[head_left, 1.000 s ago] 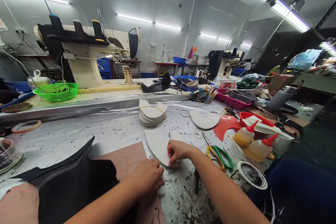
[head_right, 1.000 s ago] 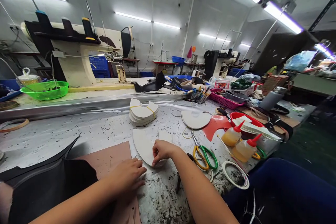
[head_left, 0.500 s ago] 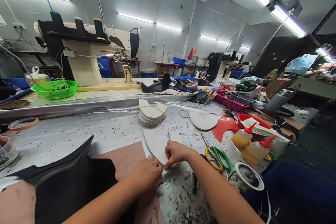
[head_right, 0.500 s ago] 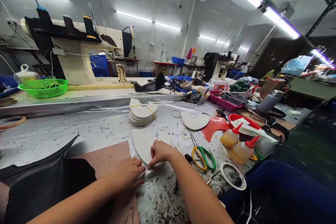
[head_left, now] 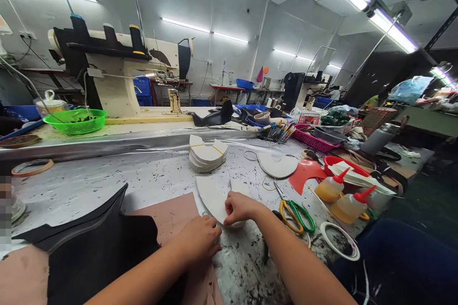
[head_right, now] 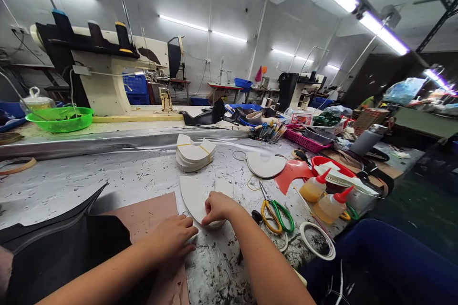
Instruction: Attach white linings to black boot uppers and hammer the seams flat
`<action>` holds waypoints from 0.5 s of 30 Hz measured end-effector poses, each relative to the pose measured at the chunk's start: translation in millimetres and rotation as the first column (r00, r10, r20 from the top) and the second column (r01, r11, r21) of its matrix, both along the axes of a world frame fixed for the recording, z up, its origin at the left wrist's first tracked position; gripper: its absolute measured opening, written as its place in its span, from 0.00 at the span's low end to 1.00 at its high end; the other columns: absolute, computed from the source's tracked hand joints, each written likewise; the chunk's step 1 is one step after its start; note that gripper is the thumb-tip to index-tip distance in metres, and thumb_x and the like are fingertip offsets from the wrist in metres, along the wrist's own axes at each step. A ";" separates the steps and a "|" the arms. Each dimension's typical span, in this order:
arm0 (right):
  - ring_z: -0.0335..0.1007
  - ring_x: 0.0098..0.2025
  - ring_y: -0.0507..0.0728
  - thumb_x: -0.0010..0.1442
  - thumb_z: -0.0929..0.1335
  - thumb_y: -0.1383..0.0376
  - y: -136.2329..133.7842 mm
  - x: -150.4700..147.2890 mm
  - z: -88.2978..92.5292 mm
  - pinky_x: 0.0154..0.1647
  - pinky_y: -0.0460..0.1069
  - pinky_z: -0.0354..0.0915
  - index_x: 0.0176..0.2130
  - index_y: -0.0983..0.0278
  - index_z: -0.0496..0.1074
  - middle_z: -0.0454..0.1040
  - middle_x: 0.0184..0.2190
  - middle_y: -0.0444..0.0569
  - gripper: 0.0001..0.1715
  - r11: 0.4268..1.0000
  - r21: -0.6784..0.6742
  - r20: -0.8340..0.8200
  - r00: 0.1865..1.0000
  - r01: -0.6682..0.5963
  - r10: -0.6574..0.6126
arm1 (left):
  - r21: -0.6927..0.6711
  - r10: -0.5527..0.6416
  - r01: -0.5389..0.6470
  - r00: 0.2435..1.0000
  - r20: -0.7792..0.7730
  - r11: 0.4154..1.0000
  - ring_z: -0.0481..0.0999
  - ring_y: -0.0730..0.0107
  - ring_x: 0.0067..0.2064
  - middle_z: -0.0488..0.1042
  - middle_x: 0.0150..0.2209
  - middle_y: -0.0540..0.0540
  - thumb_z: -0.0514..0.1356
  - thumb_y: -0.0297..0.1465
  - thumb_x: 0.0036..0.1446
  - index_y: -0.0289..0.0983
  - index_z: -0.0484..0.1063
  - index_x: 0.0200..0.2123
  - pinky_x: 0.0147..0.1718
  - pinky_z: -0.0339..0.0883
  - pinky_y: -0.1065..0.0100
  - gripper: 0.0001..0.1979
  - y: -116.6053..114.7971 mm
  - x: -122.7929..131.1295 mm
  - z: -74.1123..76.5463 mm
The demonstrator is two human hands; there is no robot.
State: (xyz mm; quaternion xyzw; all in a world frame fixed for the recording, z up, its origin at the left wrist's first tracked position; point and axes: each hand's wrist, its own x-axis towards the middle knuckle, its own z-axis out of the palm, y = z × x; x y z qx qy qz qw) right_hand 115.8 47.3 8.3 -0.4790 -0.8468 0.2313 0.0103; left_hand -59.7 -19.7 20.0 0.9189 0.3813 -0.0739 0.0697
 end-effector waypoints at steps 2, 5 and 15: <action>0.63 0.34 0.55 0.41 0.74 0.63 -8.4 -4.1 -1.2 0.29 0.46 0.57 0.21 0.64 0.70 0.66 0.31 0.45 0.10 0.999 0.049 -0.018 1.000 0.021 -0.020 | 0.007 0.003 -0.003 1.000 0.009 1.000 0.72 0.55 0.41 0.73 0.39 0.40 0.61 0.33 0.53 0.34 0.73 0.38 0.39 0.68 0.59 0.10 0.7 1.2 -0.6; 0.62 0.37 0.58 0.46 0.69 0.68 -27.0 -12.8 -7.5 0.35 0.49 0.58 0.23 0.64 0.69 0.67 0.32 0.48 0.03 0.986 0.154 -0.053 0.997 0.069 -0.062 | 0.023 0.008 -0.009 1.000 0.027 1.000 0.72 0.54 0.41 0.73 0.39 0.39 0.61 0.32 0.53 0.33 0.72 0.40 0.40 0.67 0.58 0.12 0.2 1.4 -2.7; 0.62 0.34 0.53 0.51 0.64 0.77 -23.9 -1.9 -26.9 0.35 0.47 0.59 0.30 0.64 0.66 0.67 0.31 0.46 0.08 0.974 0.188 -0.242 0.967 0.126 -0.078 | 0.044 0.010 -0.013 0.997 0.073 0.999 0.71 0.54 0.42 0.71 0.42 0.40 0.60 0.30 0.53 0.36 0.67 0.48 0.41 0.66 0.55 0.18 -0.7 -2.1 -10.5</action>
